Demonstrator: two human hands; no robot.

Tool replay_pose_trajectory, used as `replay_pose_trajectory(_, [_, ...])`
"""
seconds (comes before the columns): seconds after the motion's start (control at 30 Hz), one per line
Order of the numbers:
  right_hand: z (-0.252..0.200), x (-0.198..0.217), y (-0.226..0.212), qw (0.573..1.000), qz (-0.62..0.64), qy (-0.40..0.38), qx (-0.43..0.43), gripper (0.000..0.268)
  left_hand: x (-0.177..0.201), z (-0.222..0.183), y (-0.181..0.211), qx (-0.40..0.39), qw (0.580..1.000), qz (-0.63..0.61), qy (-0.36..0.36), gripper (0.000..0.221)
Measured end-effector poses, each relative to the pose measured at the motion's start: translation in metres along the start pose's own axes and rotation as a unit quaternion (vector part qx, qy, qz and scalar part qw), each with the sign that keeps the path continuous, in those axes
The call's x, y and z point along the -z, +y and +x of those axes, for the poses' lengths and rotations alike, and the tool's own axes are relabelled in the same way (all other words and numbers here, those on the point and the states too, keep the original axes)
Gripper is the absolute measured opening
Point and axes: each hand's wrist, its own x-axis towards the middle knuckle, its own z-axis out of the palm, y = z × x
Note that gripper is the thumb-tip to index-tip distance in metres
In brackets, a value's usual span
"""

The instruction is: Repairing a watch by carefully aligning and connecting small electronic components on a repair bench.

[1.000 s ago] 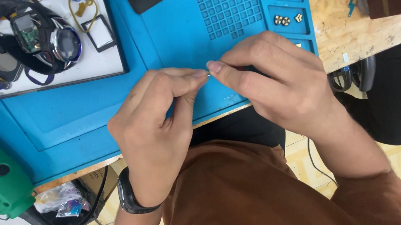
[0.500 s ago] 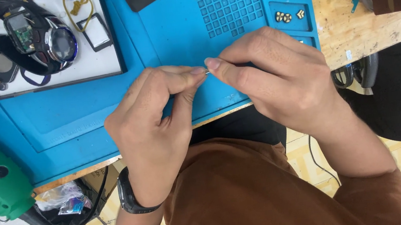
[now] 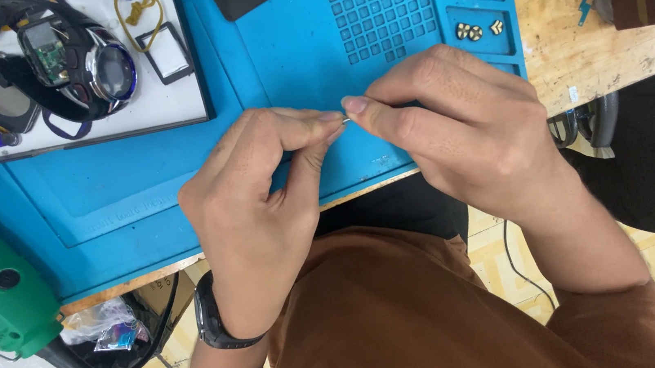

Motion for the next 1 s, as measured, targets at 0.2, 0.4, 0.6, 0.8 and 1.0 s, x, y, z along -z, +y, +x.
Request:
replay_pose_trajectory(0.2, [0.0016, 0.0005, 0.0007, 1.0, 0.011, 0.002, 0.002, 0.007, 0.0002, 0.0009, 0.0003, 0.011, 1.0, -0.003, -0.003, 0.013])
replay_pose_trajectory(0.4, [0.0012, -0.0005, 0.0001, 1.0, 0.007, 0.002, 0.003, 0.008, 0.0003, -0.0002, -0.0008, 0.011, 1.0, 0.004, -0.008, 0.012])
replay_pose_trajectory(0.6, [0.0019, -0.0009, 0.0, 1.0, 0.01, 0.009, 0.003, 0.007, -0.0008, 0.0004, 0.0, 0.005, 1.0, 0.003, -0.002, 0.012])
replay_pose_trajectory(0.8, [0.0028, 0.0008, -0.0008, 1.0, 0.017, 0.006, -0.007, 0.006, -0.0008, 0.0013, 0.0012, 0.001, 1.0, -0.005, -0.002, 0.012])
replay_pose_trajectory(1.0, [0.0037, -0.0002, -0.0029, 1.0, 0.022, 0.016, -0.013, 0.006, -0.0002, 0.0015, 0.0014, 0.008, 1.0, -0.01, -0.002, 0.01])
